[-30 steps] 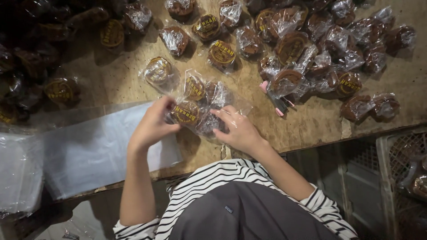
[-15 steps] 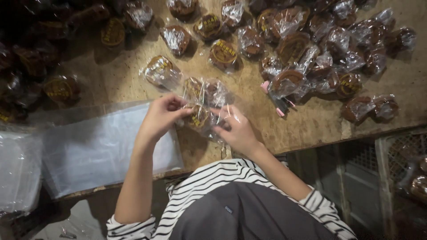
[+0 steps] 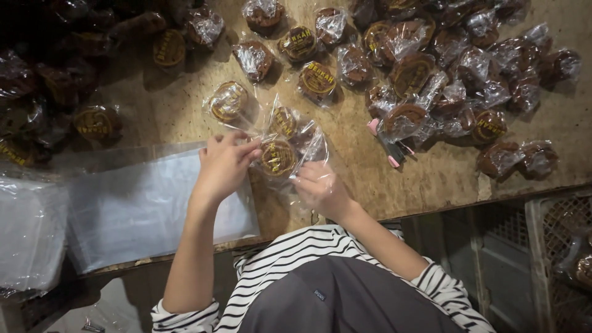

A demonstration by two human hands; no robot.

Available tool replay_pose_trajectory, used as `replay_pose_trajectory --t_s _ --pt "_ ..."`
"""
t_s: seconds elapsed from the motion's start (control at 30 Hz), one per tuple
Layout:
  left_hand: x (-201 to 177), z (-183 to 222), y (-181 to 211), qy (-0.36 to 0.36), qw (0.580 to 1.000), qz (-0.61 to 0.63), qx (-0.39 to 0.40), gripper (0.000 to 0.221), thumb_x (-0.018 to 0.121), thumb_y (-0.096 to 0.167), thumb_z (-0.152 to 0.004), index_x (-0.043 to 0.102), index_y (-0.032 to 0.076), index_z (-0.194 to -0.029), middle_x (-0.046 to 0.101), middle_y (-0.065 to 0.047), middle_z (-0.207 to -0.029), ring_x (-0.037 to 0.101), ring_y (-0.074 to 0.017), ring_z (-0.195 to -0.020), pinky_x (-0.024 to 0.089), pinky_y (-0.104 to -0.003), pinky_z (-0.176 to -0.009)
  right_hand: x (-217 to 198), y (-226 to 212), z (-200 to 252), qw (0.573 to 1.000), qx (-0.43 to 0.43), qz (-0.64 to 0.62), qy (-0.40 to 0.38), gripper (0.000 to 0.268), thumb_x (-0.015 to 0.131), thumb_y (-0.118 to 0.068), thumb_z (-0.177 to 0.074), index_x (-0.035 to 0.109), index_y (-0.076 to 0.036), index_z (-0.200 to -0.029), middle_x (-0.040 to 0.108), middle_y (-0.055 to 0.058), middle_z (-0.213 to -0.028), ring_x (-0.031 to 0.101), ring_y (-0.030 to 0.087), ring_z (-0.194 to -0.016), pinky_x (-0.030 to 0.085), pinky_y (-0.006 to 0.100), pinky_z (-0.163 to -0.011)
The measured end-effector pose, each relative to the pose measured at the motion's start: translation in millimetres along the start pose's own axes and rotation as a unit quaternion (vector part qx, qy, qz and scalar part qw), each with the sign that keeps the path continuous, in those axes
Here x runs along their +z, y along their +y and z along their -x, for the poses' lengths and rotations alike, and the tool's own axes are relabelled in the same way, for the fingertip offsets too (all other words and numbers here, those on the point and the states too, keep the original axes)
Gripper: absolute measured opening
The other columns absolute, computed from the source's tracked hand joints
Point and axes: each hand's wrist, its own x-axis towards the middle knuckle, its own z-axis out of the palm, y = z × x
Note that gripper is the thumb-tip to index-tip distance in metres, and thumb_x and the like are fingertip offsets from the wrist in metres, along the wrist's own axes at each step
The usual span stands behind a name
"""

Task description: The person places individual plastic-wrapped bakery items into a larger clear plastic bag, organizing them inside before closing the bag by hand and placing it to the side.

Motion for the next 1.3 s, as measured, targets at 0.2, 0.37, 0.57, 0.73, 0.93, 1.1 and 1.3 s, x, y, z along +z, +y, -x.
replay_pose_trajectory --t_s 0.2,0.37,0.57,0.73,0.93,1.1,1.3 --pt "-11.9 15.4 48.9 0.274 0.951 -0.034 0.139 0.057 0.054 0.0 -0.088 0.057 0.007 -0.144 0.056 -0.025 -0.137 0.05 -0.0451 -0.128 0.038 -0.058 -0.105 -25.1 -17.4 -26.9 1.0 -0.007 -0.013 -0.009 0.01 0.071 -0.012 -0.086 0.067 -0.01 -0.078 0.07 0.006 -0.084 0.07 0.027 -0.084 0.057 0.034 -0.076" --pt "19.2 12.1 62.7 0.362 0.892 -0.1 0.252 0.048 0.062 0.001 -0.094 0.06 0.001 -0.142 0.053 -0.022 -0.149 0.043 -0.0432 -0.143 0.032 -0.055 -0.116 -20.3 -18.5 -19.3 1.0 0.011 0.013 -0.004 0.015 0.067 -0.019 -0.09 0.068 -0.005 -0.087 0.07 0.013 -0.084 0.07 0.031 -0.083 0.058 0.038 -0.073" --pt "12.0 19.1 53.1 0.216 0.956 -0.068 0.189 0.052 0.059 0.018 -0.1 0.052 0.005 -0.149 0.046 -0.024 -0.154 0.044 -0.0512 -0.138 0.039 -0.06 -0.11 -25.4 -36.6 -48.2 0.989 0.038 0.117 -0.081 0.014 0.057 -0.01 -0.085 0.065 -0.008 -0.096 0.065 0.009 -0.096 0.068 0.027 -0.087 0.057 0.032 -0.07" --pt "-22.1 -2.0 57.9 0.178 0.979 0.098 0.035 0.058 0.058 0.038 -0.1 0.054 0.0 -0.143 0.061 -0.027 -0.129 0.061 -0.0451 -0.118 0.048 -0.057 -0.1 -27.6 -20.7 -14.0 0.994 0.04 0.093 -0.035 0.008 0.065 -0.014 -0.089 0.07 -0.008 -0.088 0.067 0.005 -0.088 0.07 0.023 -0.085 0.056 0.027 -0.07" --pt "-8.6 -70.6 59.1 0.125 0.989 -0.064 -0.046 0.076 0.029 0.069 -0.104 0.07 0.005 -0.105 0.073 -0.021 -0.098 0.071 -0.0452 -0.098 0.051 -0.06 -0.085 -23.2 -11.1 -15.1 0.972 0.15 0.177 -0.026 0.029 0.066 -0.015 -0.09 0.066 -0.003 -0.116 0.067 0.014 -0.11 0.069 0.028 -0.107 0.058 0.031 -0.086" --pt "-1.1 -77.1 52.3 0.091 0.989 0.088 -0.075 0.059 0.045 0.062 -0.099 0.074 0.012 -0.105 0.075 -0.018 -0.099 0.069 -0.0435 -0.106 0.051 -0.059 -0.09 -15.7 -10.2 -25.5 0.978 0.157 0.135 -0.003 0.041 0.062 -0.022 -0.093 0.06 0.003 -0.126 0.061 0.024 -0.124 0.064 0.037 -0.117 0.057 0.038 -0.092" --pt "-30.5 -45.5 64.6 0.064 0.975 0.208 -0.056 0.036 0.067 0.054 -0.089 0.082 0.022 -0.098 0.077 -0.013 -0.091 0.072 -0.04 -0.1 0.055 -0.049 -0.087 -13.3 -10.7 -30.8 0.975 0.148 0.167 0.0 0.034 0.061 -0.02 -0.096 0.062 0.0 -0.123 0.062 0.021 -0.124 0.065 0.034 -0.115 0.056 0.037 -0.092"
